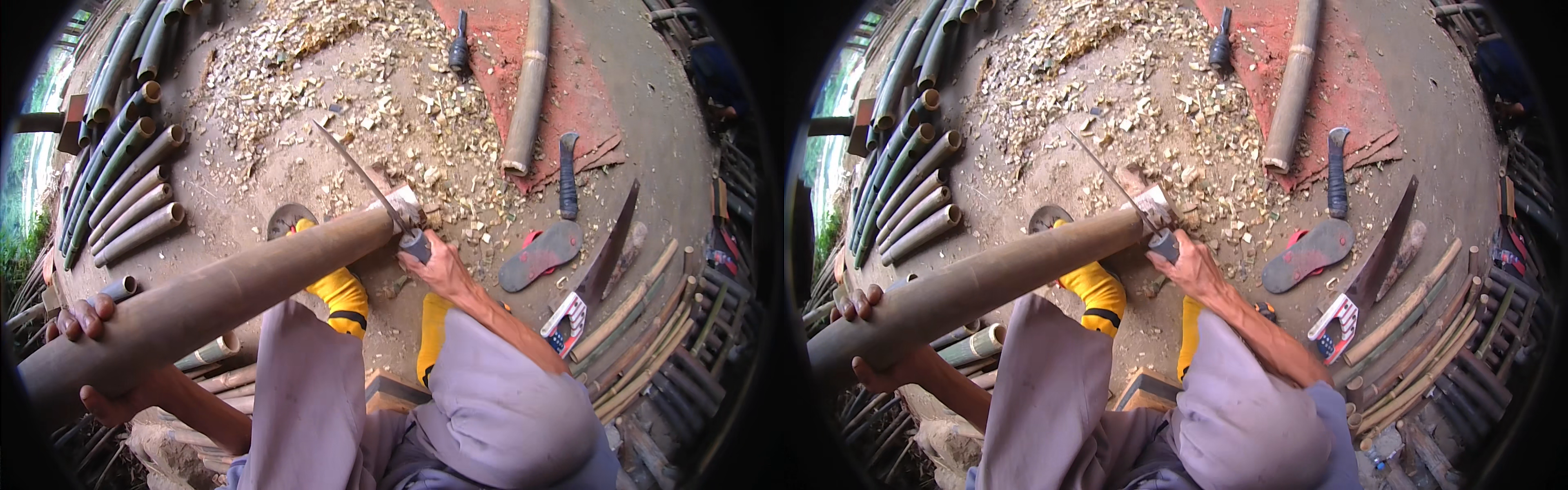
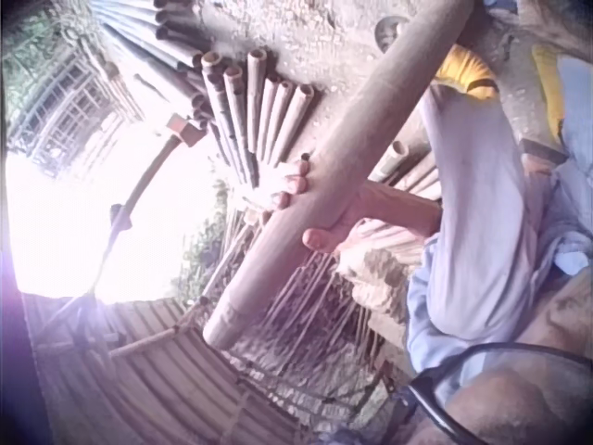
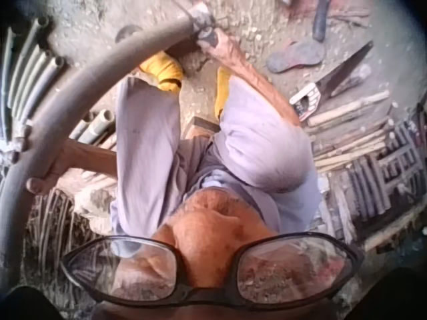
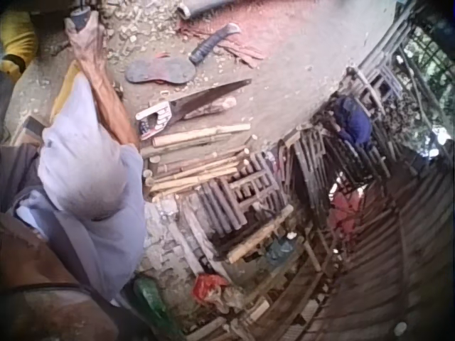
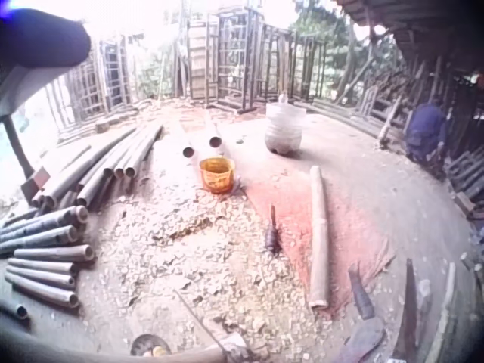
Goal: The person cuts a bamboo pole using a saw, measures the pole with a tape measure, and then uses a knife to carve the end of the bamboo.
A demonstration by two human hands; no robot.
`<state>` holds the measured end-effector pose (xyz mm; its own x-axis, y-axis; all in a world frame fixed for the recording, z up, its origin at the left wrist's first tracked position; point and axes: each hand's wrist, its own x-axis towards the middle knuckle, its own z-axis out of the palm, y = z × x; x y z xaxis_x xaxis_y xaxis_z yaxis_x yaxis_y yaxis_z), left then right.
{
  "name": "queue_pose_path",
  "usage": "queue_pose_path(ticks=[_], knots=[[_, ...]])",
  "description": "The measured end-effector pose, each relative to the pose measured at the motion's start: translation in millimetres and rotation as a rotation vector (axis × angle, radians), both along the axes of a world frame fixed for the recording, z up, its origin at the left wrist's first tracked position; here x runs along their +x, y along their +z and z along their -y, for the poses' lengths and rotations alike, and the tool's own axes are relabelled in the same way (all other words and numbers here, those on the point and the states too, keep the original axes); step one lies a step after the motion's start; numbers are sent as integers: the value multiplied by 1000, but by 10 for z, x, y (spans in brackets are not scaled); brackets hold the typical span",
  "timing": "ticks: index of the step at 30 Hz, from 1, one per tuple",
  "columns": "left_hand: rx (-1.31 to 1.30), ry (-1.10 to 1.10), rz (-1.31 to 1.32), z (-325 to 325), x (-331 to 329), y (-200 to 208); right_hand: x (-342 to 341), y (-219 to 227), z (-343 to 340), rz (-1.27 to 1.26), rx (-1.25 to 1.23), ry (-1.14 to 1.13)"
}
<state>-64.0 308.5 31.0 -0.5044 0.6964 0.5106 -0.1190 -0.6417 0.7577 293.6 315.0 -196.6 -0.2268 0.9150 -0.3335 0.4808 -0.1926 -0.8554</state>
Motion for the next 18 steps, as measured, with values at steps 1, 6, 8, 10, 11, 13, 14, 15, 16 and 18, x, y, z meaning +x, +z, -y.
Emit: queue_pose_path(ticks=[1,6,8,10,11,13,14,15,16,18], knots=[[1,17,-10,-2,11,15,31,68,-26,-8,-77,-2],[32,-181,22,56,-192,19,-25,698,8,-279,172,-139],[42,-314,32,26,-224,34,-4,614,64,-276,251,-131],[36,-282,-2,-19,-166,6,-20,183,79,-72,178,-52],[44,-259,-22,-29,-155,17,-33,83,-6,-50,51,10],[67,-273,-31,-49,-130,39,76,38,-28,32,9,30],[46,-277,-39,-15,-130,2,69,61,16,64,-44,45],[30,-288,-39,30,-158,20,26,249,-7,34,-136,37],[46,-288,-52,30,-177,49,-11,424,-109,-61,-34,0],[27,-295,-53,39,-173,41,-7,705,-32,-232,112,-103]])
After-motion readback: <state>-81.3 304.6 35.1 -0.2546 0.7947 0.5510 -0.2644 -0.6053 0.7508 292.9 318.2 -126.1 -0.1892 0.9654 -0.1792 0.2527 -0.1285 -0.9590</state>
